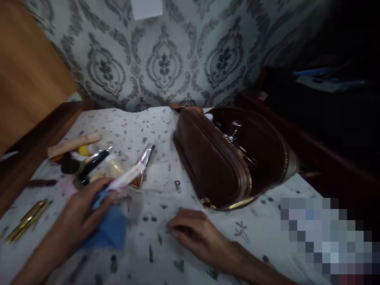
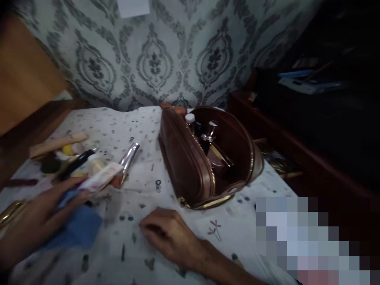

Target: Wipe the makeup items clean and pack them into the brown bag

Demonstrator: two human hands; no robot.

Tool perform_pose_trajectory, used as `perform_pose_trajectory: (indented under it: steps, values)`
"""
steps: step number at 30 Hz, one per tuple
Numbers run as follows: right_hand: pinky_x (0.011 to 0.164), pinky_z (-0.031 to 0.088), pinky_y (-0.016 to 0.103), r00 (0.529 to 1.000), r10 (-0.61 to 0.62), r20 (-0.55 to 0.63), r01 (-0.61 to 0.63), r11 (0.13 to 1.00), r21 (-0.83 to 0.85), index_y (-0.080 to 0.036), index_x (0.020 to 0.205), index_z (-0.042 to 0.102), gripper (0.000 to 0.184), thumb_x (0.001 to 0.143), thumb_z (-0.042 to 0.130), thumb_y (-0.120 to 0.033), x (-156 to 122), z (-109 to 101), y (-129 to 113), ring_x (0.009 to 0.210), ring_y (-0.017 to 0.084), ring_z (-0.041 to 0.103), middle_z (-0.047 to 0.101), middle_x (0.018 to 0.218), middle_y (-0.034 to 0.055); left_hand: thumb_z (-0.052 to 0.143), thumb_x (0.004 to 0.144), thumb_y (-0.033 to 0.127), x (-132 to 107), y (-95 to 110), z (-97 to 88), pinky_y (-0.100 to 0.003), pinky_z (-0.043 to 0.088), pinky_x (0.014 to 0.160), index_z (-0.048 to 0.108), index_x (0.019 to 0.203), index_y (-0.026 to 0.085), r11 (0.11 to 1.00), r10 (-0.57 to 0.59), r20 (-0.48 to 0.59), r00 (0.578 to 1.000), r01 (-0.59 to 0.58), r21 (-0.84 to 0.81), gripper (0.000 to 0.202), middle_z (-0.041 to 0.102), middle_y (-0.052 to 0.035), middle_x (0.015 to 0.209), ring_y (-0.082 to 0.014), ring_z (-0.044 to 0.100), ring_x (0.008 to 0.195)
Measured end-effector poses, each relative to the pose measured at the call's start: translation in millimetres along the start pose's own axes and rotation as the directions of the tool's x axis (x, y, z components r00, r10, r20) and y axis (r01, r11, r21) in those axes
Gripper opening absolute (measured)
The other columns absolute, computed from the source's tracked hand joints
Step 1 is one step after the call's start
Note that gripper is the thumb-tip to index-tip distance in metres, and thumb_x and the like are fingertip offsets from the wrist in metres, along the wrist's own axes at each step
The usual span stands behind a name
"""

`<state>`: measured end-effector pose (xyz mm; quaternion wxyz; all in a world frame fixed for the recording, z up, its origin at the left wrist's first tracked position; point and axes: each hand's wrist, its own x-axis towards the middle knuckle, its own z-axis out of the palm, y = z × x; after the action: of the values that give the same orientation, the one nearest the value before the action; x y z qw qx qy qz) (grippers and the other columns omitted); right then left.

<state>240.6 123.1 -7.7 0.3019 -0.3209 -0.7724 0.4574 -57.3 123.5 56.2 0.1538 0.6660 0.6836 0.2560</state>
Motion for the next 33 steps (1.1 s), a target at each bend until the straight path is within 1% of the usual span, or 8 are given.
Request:
perform_pose_trajectory:
  steps: [7,13,19,22,26,28,31,33]
  values:
    - [0.085,0.055,0.035,0.972,0.221,-0.075,-0.179,0.912,0.369,-0.020,0.120,0.058,0.038,0.097,0.047,-0.049,10.9,23.3,-12.4,0.105,0.020,0.065,0.066,0.119,0.0107,0.042,0.094,0.043,-9.7,43.8,55.7,-0.033,0.050,0.079,0.060,0.091,0.022,0.959,0.186,0.132,0.974,-0.151,-0.241,0.029,0.068,-0.0040,0.086,-0.0214,0.064,0.083]
    - [0.090,0.051,0.036,0.922,0.319,-0.222,-0.139,0.805,0.577,-0.022,0.094,0.054,0.046,0.086,0.055,-0.067,21.0,46.1,-12.6,0.095,0.019,0.064,0.064,0.094,0.0027,0.046,0.093,0.040,-25.4,52.8,72.2,-0.034,0.049,0.076,0.055,0.095,0.022,0.951,0.235,0.094,0.968,-0.209,-0.229,0.020,0.064,-0.0031,0.084,-0.0212,0.063,0.081]
    - [0.067,0.047,0.026,0.817,0.521,-0.246,-0.122,0.574,0.810,-0.022,0.099,0.053,0.056,0.068,0.077,-0.062,27.0,51.5,-3.1,0.071,0.013,0.058,0.060,0.076,-0.0041,0.044,0.096,0.033,-37.3,65.9,76.0,-0.033,0.049,0.079,0.056,0.091,0.021,0.901,0.394,0.166,0.904,-0.344,-0.265,0.018,0.066,-0.0047,0.090,-0.0199,0.063,0.086]
    - [0.065,0.046,0.023,0.826,0.524,-0.208,-0.101,0.501,0.860,-0.020,0.097,0.058,0.056,0.060,0.085,-0.053,29.4,47.2,-5.1,0.070,0.011,0.056,0.061,0.077,-0.0034,0.045,0.096,0.027,-35.3,65.6,81.2,-0.032,0.049,0.083,0.060,0.090,0.021,0.875,0.455,0.148,0.878,-0.409,-0.259,0.017,0.066,-0.0056,0.094,-0.0195,0.063,0.090]
    - [0.071,0.049,0.026,0.851,0.502,-0.155,-0.077,0.411,0.909,-0.020,0.088,0.062,0.047,0.059,0.086,-0.048,29.5,43.6,-10.1,0.076,0.014,0.059,0.064,0.082,-0.0009,0.044,0.098,0.029,-25.9,66.0,85.4,-0.032,0.049,0.084,0.061,0.100,0.020,0.878,0.443,-0.057,0.895,-0.446,-0.174,0.019,0.065,-0.0063,0.095,-0.0187,0.061,0.090]
    - [0.070,0.048,0.026,0.860,0.489,-0.149,-0.090,0.432,0.897,-0.020,0.086,0.064,0.043,0.060,0.085,-0.047,28.2,44.2,-10.8,0.076,0.015,0.058,0.064,0.081,-0.0008,0.042,0.099,0.030,-21.5,68.1,89.0,-0.035,0.048,0.089,0.061,0.105,0.019,0.850,0.506,-0.153,0.849,-0.520,-0.078,0.023,0.065,-0.0087,0.100,-0.0208,0.060,0.096]
    - [0.068,0.047,0.026,0.877,0.459,-0.143,-0.115,0.489,0.865,-0.020,0.082,0.065,0.039,0.062,0.083,-0.048,25.4,45.4,-10.4,0.075,0.015,0.057,0.063,0.077,-0.0012,0.039,0.099,0.028,-16.0,68.3,96.6,-0.043,0.044,0.093,0.062,0.106,0.017,0.776,0.630,-0.143,0.763,-0.624,0.091,0.027,0.067,-0.0106,0.103,-0.0244,0.058,0.103]
    - [0.066,0.046,0.025,0.885,0.450,-0.123,-0.136,0.501,0.855,-0.019,0.080,0.065,0.040,0.061,0.084,-0.050,23.5,44.7,-10.2,0.074,0.015,0.056,0.062,0.075,-0.0012,0.038,0.100,0.029,-12.3,63.8,99.9,-0.046,0.041,0.094,0.063,0.103,0.018,0.770,0.636,-0.114,0.764,-0.615,0.172,0.027,0.068,-0.0099,0.101,-0.0251,0.058,0.102]
